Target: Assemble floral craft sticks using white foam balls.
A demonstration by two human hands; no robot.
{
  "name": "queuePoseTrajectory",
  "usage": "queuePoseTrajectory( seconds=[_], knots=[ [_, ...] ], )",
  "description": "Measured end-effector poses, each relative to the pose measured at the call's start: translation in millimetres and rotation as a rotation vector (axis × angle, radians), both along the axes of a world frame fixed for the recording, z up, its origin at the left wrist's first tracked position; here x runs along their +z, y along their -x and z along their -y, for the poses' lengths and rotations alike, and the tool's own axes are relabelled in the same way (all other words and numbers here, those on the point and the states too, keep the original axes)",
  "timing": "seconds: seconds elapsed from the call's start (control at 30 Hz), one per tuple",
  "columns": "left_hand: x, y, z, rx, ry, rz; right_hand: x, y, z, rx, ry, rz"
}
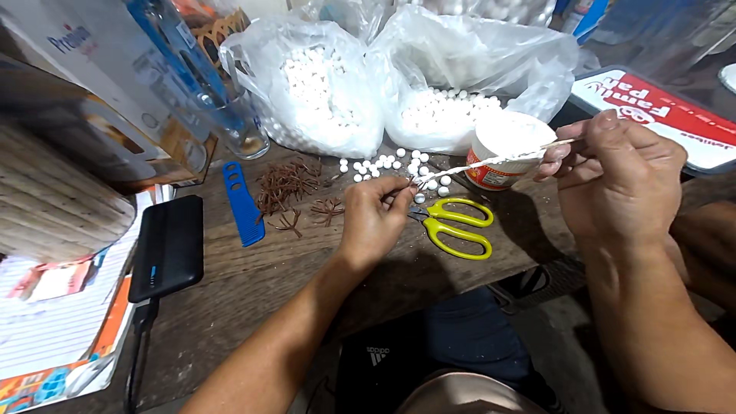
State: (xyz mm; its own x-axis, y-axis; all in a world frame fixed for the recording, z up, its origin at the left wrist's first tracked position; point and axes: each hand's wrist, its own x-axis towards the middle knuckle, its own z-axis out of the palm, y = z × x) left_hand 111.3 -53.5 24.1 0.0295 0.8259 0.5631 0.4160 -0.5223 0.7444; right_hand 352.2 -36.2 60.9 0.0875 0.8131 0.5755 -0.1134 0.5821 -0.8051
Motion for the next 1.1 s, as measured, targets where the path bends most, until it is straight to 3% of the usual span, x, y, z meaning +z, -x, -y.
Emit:
queuePoseTrajectory(
  seconds=[0.87,0.97,1.1],
  knots=[
    [-0.8,-0.8,-0.3,0.004,-0.012,-0.007,-1.7,-2.8,-0.3,0.017,0.064,-0.031],
    [2.0,4.4,-0.5,0.007,-0.003,-0.009,5.7,-22.3,-0.4,-0.054,0.055,-0.01],
    [17.3,22.5,-1.1,0.042,-0.011,0.047,10.3,-61.2,-22.4,-0.259,-0.124,0.018]
  ],
)
